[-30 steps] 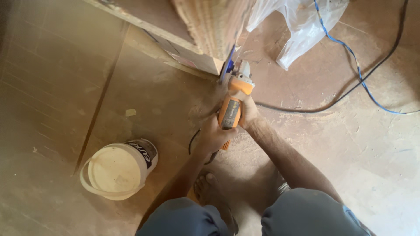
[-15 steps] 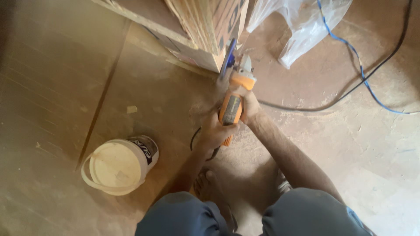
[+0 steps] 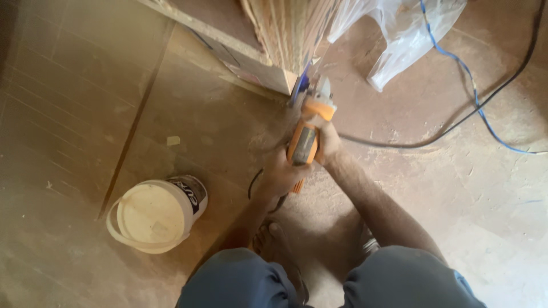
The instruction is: The person uses an electric angle grinder with a sanding disc to smooth the edges and surfaces of a wooden frame structure. They hold the frame with one hand while operating the tool with the other, moving along the edges and corners to remove roughness.
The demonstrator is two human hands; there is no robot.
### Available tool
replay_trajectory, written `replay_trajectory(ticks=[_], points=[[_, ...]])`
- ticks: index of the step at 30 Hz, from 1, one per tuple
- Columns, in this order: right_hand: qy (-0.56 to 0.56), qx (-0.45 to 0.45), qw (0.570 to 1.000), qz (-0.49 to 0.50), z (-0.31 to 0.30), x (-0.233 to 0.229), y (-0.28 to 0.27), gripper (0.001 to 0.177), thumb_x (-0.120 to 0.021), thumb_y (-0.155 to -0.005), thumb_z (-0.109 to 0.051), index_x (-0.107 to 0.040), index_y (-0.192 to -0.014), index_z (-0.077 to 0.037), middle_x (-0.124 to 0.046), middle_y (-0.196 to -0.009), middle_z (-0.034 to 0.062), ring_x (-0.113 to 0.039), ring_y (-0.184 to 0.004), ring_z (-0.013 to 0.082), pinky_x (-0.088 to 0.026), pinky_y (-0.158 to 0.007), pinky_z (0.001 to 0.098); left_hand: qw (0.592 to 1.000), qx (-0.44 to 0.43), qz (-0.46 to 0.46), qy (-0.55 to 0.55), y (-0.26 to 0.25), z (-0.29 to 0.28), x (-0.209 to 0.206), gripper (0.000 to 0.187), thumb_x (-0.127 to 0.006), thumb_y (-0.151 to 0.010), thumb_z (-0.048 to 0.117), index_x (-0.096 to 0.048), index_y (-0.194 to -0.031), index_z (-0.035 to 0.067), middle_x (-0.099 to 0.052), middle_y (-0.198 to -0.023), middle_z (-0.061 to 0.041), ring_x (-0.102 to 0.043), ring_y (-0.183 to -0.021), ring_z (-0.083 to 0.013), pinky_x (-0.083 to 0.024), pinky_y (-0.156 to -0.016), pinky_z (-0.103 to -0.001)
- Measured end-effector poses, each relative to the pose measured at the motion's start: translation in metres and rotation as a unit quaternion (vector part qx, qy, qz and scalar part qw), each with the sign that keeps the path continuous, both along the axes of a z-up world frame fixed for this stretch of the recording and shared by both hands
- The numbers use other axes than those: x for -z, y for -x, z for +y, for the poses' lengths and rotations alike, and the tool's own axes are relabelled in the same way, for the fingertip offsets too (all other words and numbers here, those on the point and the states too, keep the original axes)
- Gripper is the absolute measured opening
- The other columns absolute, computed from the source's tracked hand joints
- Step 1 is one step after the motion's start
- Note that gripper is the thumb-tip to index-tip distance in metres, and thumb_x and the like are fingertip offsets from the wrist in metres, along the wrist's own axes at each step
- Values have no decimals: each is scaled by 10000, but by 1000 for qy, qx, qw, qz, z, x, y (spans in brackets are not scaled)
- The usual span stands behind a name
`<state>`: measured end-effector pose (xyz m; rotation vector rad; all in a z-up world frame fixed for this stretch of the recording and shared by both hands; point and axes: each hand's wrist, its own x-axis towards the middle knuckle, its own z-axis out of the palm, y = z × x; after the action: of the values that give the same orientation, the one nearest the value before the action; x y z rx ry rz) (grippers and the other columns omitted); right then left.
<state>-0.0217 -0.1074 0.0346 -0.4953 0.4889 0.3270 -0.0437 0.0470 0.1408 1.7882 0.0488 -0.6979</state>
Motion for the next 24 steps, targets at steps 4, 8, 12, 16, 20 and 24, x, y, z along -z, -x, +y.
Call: replay_trajectory(ticks=[4,8,12,16,20,24], points=[[10,24,1000,14,11,11,13,427,-743,-847,-222,-577,-1222,-102,-670,-979,88,-693,-855,228,-620,-775,409,999,9,7,45,7,11,-3,448,-759,-710,100,-656,-1141,42,-694,-965,-36,-680,-883,-119,-564,-779,-298],[-13,10,1000,20,7,10,15,425,-744,-842,-243,-557,-1193,-94,-674,-996,98,-700,-877,250,-623,-786,427,999,-3,12,32,8,11,5,491,-748,-694,91,-639,-1172,66,-689,-969,-36,-681,-869,-131,-572,-758,-309],[13,20,1000,6,14,1,15,487,-741,-814,-232,-585,-1268,-156,-670,-982,64,-683,-872,203,-612,-781,394,998,14,-27,52,4,12,14,434,-776,-722,122,-661,-1130,33,-678,-961,-44,-667,-874,-126,-568,-764,-312],[-5,17,999,37,14,6,19,397,-745,-844,-247,-590,-1168,-79,-677,-965,96,-690,-865,238,-617,-788,418,993,-4,99,-64,9,11,7,415,-801,-698,159,-671,-1068,24,-691,-896,-40,-674,-809,-129,-559,-714,-321],[-6,17,1000,2,10,-4,10,377,-751,-849,-232,-594,-1151,-70,-671,-953,104,-690,-845,239,-616,-767,412,999,3,-26,24,3,4,-8,436,-793,-699,127,-674,-1102,10,-687,-922,-49,-672,-831,-130,-564,-738,-309],[-23,5,1000,16,7,4,11,431,-761,-867,-248,-570,-1174,-14,-675,-991,138,-702,-848,258,-629,-763,417,999,-13,51,6,3,6,-12,433,-788,-693,114,-670,-1095,6,-690,-919,-60,-676,-802,-136,-572,-709,-316]])
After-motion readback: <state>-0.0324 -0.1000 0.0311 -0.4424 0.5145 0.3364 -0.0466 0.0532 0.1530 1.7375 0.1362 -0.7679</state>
